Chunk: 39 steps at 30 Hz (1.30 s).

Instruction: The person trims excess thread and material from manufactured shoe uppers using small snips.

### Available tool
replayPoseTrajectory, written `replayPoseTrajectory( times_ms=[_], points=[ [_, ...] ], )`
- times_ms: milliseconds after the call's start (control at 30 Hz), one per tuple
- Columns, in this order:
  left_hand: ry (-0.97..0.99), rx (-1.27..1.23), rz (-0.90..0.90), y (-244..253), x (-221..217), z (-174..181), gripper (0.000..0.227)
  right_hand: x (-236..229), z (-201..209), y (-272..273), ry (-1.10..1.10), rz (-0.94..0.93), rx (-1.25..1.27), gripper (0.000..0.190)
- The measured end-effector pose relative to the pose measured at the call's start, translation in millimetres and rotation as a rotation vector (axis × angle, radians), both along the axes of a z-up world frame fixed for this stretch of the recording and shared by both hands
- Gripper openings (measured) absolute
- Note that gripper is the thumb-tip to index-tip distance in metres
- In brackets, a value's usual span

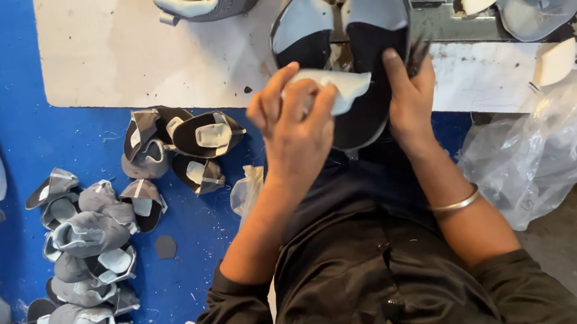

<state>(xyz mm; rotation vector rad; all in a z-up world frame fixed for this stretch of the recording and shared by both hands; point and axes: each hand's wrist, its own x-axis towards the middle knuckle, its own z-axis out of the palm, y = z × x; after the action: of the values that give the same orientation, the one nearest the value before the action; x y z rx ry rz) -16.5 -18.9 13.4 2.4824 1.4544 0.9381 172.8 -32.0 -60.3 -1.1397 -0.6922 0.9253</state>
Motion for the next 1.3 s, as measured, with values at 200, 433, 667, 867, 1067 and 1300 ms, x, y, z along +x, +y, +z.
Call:
replayPoseTrajectory(
  times_ms=[200,433,667,867,1067,1300],
  points=[
    [-0.213,-0.108,-0.192,-17.6,6.9,-32.9,0.036,14.9,-12.8,17.0,-0.319,0.147,-0.102,0.029],
    [-0.31,-0.139,-0.122,-22.7,10.2,-58.6,0.041,12.9,14.9,-21.5,-0.338,0.028,-0.061,0.038],
    [-0.374,-0.161,-0.103,-11.5,12.4,-55.4,0.056,25.5,38.2,-63.2,-1.061,0.241,-0.04,0.028],
    [-0.402,-0.164,-0.089,-12.8,14.8,-57.6,0.06,15.1,37.7,-54.0,-1.175,0.17,-0.07,0.031],
    [-0.405,-0.181,-0.071,-10.6,11.8,-57.8,0.066,17.1,32.4,-54.2,-1.022,0.177,-0.078,0.031],
    [-0.402,-0.177,-0.075,-11.0,13.6,-59.9,0.066,10.5,37.7,-43.5,-1.11,0.193,-0.163,0.032]
  ],
)
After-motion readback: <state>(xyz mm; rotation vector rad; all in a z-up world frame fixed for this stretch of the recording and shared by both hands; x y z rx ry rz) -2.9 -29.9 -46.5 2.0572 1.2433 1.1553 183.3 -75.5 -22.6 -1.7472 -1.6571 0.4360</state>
